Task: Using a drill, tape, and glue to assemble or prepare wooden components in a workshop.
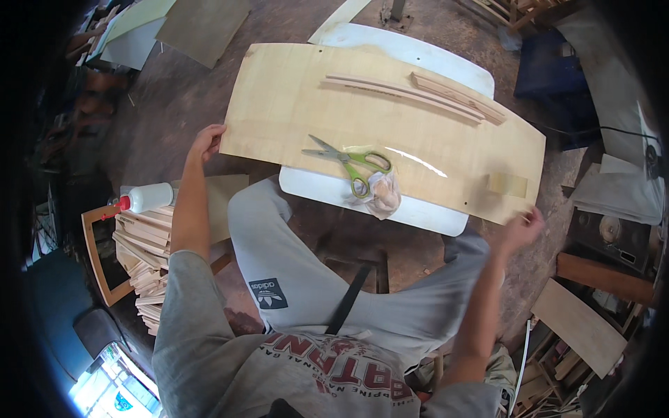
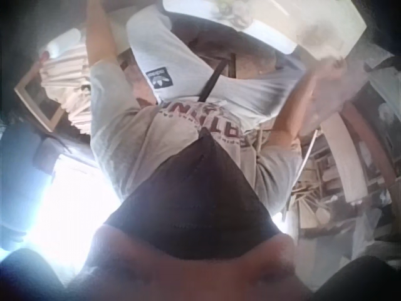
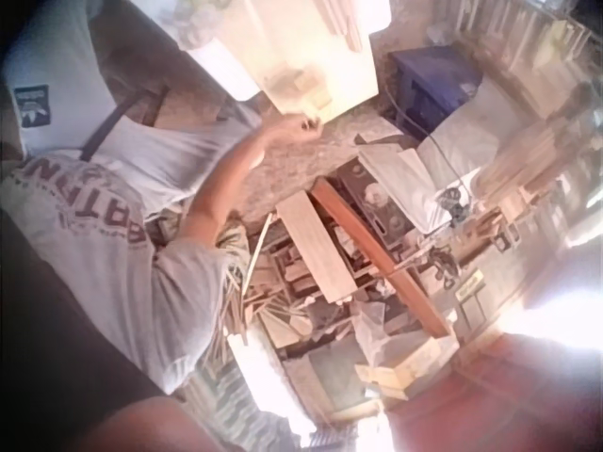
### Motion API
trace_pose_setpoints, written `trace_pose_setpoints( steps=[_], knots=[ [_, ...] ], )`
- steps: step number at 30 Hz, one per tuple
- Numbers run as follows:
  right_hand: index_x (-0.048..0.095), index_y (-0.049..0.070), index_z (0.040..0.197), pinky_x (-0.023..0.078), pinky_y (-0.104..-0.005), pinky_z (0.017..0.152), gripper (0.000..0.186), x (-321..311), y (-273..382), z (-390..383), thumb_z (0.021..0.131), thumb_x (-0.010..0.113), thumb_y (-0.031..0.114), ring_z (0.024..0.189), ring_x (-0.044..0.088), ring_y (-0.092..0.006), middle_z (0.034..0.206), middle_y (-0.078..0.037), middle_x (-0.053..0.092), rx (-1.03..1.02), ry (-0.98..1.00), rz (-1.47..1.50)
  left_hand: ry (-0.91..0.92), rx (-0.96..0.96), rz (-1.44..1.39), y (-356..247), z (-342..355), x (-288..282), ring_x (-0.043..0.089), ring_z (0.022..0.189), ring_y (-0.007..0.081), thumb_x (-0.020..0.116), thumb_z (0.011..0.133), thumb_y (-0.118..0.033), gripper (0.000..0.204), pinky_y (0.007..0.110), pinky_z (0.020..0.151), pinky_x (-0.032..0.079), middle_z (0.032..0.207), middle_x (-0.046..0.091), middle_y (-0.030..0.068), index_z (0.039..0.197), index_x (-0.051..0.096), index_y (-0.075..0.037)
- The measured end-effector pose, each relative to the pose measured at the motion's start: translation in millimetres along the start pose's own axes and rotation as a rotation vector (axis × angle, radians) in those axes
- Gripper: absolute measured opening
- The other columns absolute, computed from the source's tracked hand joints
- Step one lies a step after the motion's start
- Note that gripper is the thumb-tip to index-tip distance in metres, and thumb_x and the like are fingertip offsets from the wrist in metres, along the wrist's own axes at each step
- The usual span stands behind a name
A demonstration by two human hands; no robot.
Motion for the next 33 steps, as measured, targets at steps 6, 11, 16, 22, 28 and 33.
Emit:
trace_pose_setpoints(
  steps=[6,11,16,22,28,33],
  knots=[
    [0.068,0.010,0.111,0.042,-0.0482,0.097,0.034,116.6,133.1,-226.1,0.082,0.074,0.027,0.112,0.055,-0.0319,0.115,-0.011,0.063,-0.699,0.815,-0.218,-0.030,0.060,-0.045,7.3,2.7,17.0,0.063,0.079,0.0073,0.070,0.093,-0.021,0.016,0.025,0.073,0.050,0.089,0.069,-0.0022,0.103,0.068,-0.009],
    [0.068,0.015,0.112,0.041,-0.0464,0.092,0.033,107.1,100.8,-221.2,0.082,0.073,0.026,0.107,0.055,-0.0273,0.103,-0.006,0.061,-0.869,0.889,-0.289,-0.076,0.052,-0.003,3.9,-3.4,16.1,0.064,0.079,0.0070,0.071,0.091,-0.021,0.017,0.024,0.071,0.049,0.089,0.069,-0.0032,0.106,0.069,-0.012],
    [0.068,0.015,0.112,0.042,-0.0447,0.090,0.033,80.0,84.6,-206.1,0.082,0.073,0.027,0.106,0.056,-0.0279,0.103,-0.007,0.061,-0.871,0.993,-0.312,-0.054,0.045,-0.065,1.7,-1.7,21.6,0.064,0.078,0.0066,0.072,0.090,-0.020,0.016,0.024,0.070,0.049,0.088,0.069,-0.0042,0.105,0.068,-0.014],
    [0.069,0.014,0.115,0.045,-0.0440,0.091,0.034,67.7,102.9,-191.1,0.083,0.074,0.025,0.108,0.058,-0.0288,0.109,-0.010,0.062,-0.843,0.945,-0.224,-0.036,0.074,-0.122,15.2,12.1,6.9,0.063,0.077,0.0076,0.075,0.089,-0.018,0.015,0.023,0.068,0.049,0.084,0.065,-0.0039,0.092,0.060,-0.017],
    [0.067,0.008,0.114,0.052,-0.0400,0.084,0.034,65.4,82.1,-168.3,0.081,0.072,0.008,0.096,0.062,-0.0311,0.113,-0.015,0.061,-0.431,1.134,-0.161,0.039,0.097,-0.249,28.2,21.8,14.3,0.063,0.082,0.0122,0.075,0.090,-0.020,0.016,0.028,0.070,0.050,0.087,0.065,-0.0008,0.093,0.059,-0.015],
    [0.069,0.005,0.107,0.054,-0.0368,0.078,0.026,69.0,67.5,-153.2,0.082,0.066,-0.001,0.086,0.067,-0.0310,0.105,-0.016,0.063,-0.211,1.161,-0.053,0.034,0.089,-0.246,24.3,15.9,21.0,0.061,0.081,0.0126,0.075,0.089,-0.021,0.017,0.028,0.067,0.048,0.086,0.064,-0.0011,0.094,0.061,-0.014]
  ],
)
Point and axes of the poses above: each hand's wrist, its own z-axis towards the middle knuckle, its own x-axis out of the palm, y = z × x, the point moved 1 cm from there along z, towards the middle knuckle
